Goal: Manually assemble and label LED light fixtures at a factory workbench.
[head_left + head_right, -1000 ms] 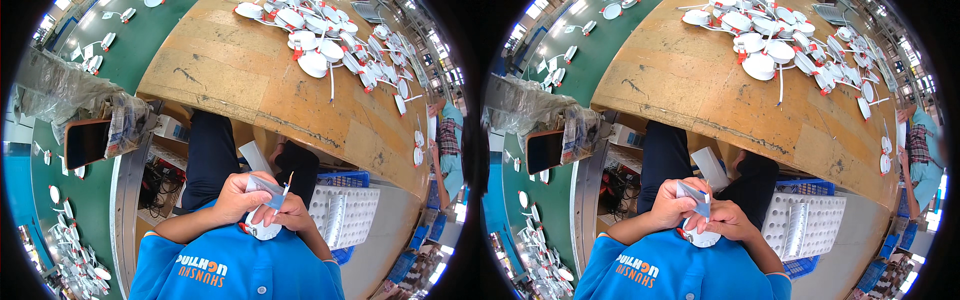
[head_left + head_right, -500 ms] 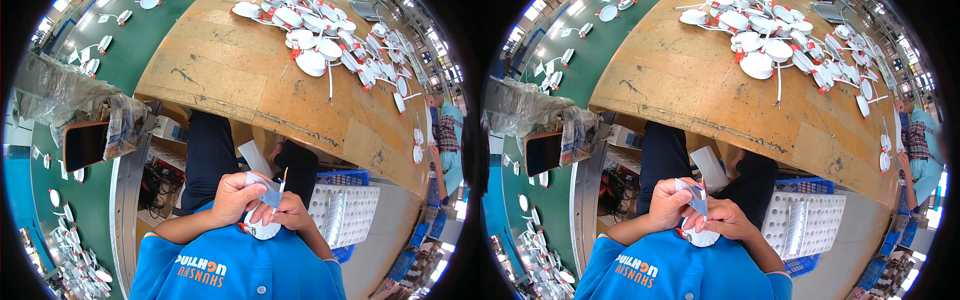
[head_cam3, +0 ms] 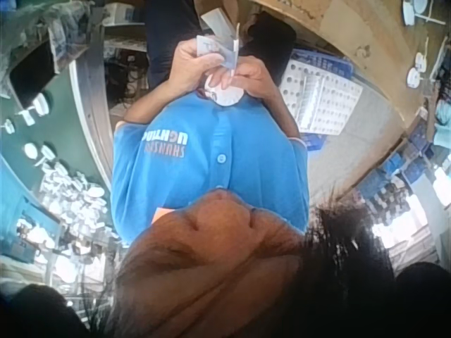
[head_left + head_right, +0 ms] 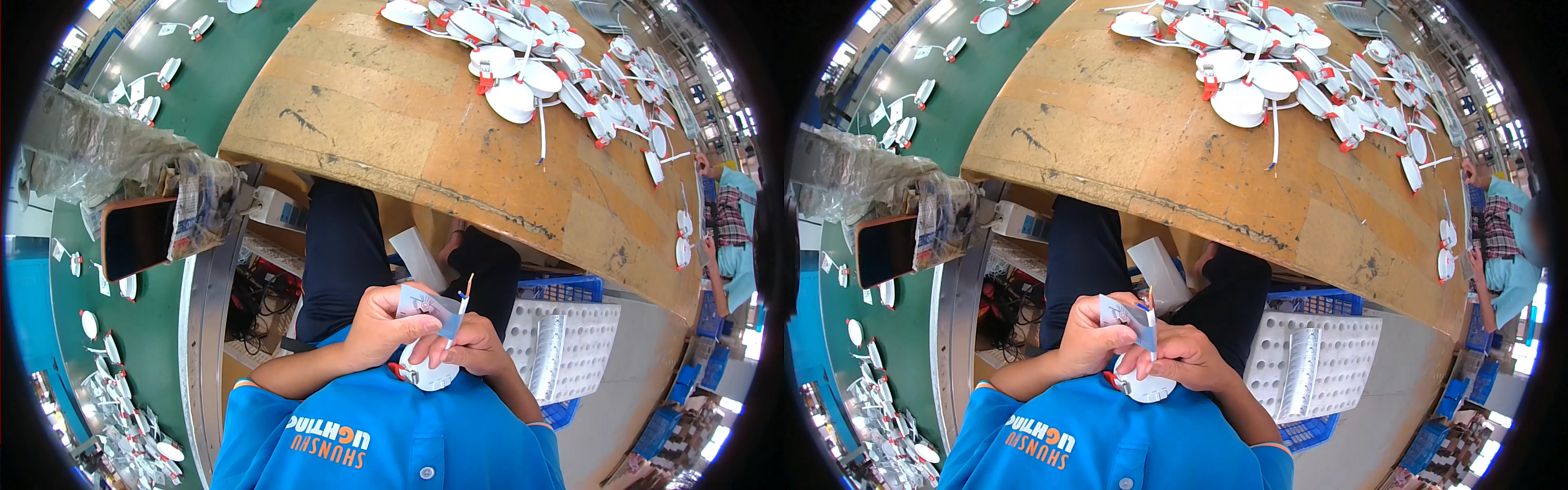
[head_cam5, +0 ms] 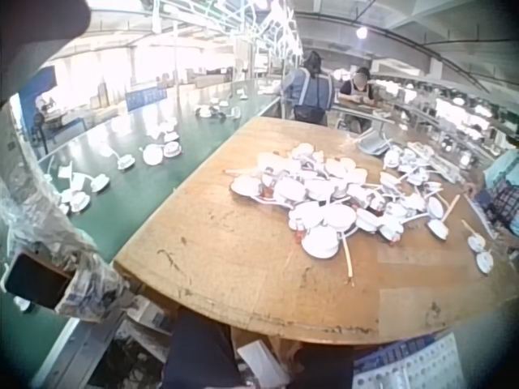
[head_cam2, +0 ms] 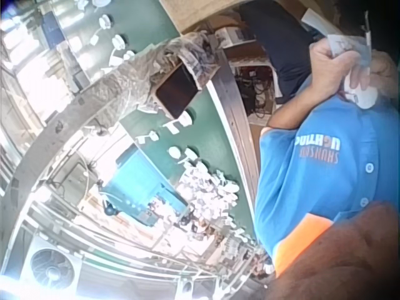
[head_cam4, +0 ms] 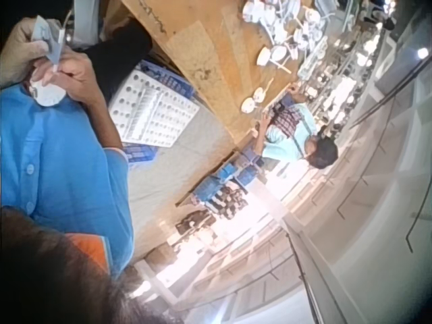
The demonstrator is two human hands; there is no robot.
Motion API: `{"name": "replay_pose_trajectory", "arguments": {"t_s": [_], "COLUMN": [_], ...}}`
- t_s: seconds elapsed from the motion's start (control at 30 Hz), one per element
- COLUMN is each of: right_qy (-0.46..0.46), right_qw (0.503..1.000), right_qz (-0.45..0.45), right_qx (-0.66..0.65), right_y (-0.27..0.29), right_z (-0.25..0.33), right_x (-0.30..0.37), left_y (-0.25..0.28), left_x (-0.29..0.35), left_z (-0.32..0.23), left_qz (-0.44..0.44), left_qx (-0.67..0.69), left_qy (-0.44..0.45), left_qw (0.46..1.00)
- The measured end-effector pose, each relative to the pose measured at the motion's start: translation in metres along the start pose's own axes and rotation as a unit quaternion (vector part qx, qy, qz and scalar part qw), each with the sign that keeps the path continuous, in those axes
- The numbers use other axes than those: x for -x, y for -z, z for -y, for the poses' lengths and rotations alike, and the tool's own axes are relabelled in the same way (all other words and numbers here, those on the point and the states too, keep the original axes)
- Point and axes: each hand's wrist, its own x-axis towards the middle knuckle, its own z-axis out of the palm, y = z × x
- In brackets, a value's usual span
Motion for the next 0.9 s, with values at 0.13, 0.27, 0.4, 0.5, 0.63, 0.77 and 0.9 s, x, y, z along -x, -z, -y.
{"name": "replay_pose_trajectory", "arguments": {"t_s": [0.13,0.27,0.4,0.5,0.63,0.77,0.9], "right_qy": [-0.005,0.017,0.015,0.019,0.003,0.006,0.018], "right_qw": [1.000,1.000,1.000,1.000,1.000,1.000,1.000], "right_qz": [0.004,0.000,-0.002,-0.001,-0.002,-0.005,-0.019], "right_qx": [0.008,0.003,0.008,0.001,-0.008,-0.004,0.017], "right_y": [0.000,-0.002,-0.002,-0.002,-0.003,-0.004,-0.006], "right_z": [-0.002,-0.003,-0.002,-0.003,-0.005,-0.003,-0.006], "right_x": [0.000,-0.002,-0.004,-0.004,-0.003,-0.002,-0.004], "left_y": [0.003,0.004,0.004,0.006,0.004,0.005,0.004], "left_x": [0.000,0.001,0.001,0.002,0.000,-0.003,-0.005], "left_z": [0.002,0.002,0.001,0.003,-0.006,-0.012,-0.009], "left_qz": [0.000,-0.013,-0.025,-0.028,-0.010,0.021,0.020], "left_qx": [-0.001,0.005,0.016,0.017,0.048,0.047,0.024], "left_qy": [0.000,0.006,-0.002,-0.017,0.035,0.105,0.072], "left_qw": [1.000,1.000,1.000,0.999,0.998,0.993,0.997]}}
